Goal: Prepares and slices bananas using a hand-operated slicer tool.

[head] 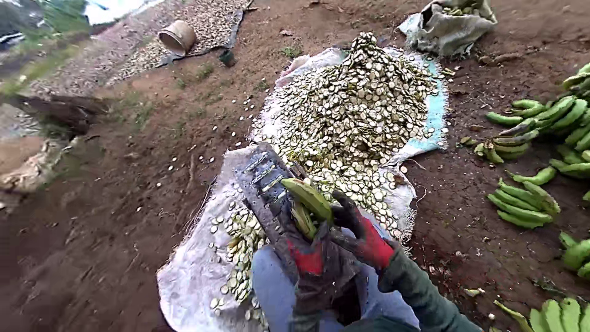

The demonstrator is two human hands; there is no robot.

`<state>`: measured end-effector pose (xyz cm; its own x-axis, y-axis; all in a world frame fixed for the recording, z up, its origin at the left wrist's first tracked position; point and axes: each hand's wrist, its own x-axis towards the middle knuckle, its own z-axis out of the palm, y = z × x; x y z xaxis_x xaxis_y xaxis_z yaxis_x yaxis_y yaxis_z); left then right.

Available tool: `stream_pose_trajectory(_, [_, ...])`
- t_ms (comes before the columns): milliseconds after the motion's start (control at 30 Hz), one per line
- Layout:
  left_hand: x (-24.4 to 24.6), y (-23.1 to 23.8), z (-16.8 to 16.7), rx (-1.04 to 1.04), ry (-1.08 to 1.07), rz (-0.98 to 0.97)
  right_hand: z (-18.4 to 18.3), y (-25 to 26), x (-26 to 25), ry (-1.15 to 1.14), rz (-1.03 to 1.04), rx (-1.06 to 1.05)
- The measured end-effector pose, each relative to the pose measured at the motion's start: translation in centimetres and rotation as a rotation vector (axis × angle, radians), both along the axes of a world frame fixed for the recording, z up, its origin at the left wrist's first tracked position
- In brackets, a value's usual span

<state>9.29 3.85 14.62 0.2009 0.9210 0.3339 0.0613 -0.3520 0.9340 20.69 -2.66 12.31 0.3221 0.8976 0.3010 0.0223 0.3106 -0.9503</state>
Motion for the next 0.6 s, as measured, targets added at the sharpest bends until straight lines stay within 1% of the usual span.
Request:
stream_pose_trajectory(33, [-0.8,0.6,-0.2,0.069,0.067,0.035,0.7,1.8,-1.3,0.076,0.039,-0.052])
stream_pose_trajectory(67, [-1.4,0.9,-0.8,0.091,0.136,0.076,1.3,3.5,-2.6,0.112,0.028,-0.118])
stream_pose_trajectory(133, [-2.5,1.1,-2.1,-0.026,0.223,0.119,1.5,6.4,-4.4,0.100,-0.078,-0.225])
stream_pose_trajectory(167, [-3.0,1.4,-2.7,-0.098,0.266,0.108,1.0,7.5,-4.9,0.073,-0.117,-0.259])
stream_pose_trajectory(267, [-4.0,3.5,-5.3,-0.207,0.385,0.053,-1.8,9.5,-5.7,-0.046,-0.208,-0.385])
stream_pose_trajectory(300, [-4.5,3.8,-6.4,-0.205,0.450,0.019,-2.5,9.7,-5.8,-0.055,-0.253,-0.438])
stream_pose_trajectory(333, [-5.0,3.8,-7.3,-0.175,0.482,0.007,-2.8,9.7,-5.8,-0.055,-0.302,-0.487])
stream_pose_trajectory(367, [-5.2,3.8,-8.3,-0.092,0.463,0.037,-2.9,9.7,-5.7,-0.047,-0.358,-0.506])
stream_pose_trajectory(433, [-5.0,3.8,-9.5,0.160,0.352,0.153,-3.1,9.5,-5.5,-0.023,-0.432,-0.477])
stream_pose_trajectory(467, [-5.0,4.2,-9.3,0.239,0.361,0.164,-3.4,9.5,-5.4,-0.007,-0.435,-0.441])
stream_pose_trajectory(500, [-5.1,4.5,-8.6,0.267,0.447,0.125,-3.7,9.5,-5.4,0.014,-0.419,-0.393])
stream_pose_trajectory(533, [-5.3,4.4,-7.5,0.234,0.580,0.051,-3.7,9.3,-5.4,0.045,-0.372,-0.355])
stream_pose_trajectory(600, [-5.2,4.3,-4.7,-0.017,0.903,-0.136,-3.4,9.1,-5.2,0.140,-0.267,-0.342])
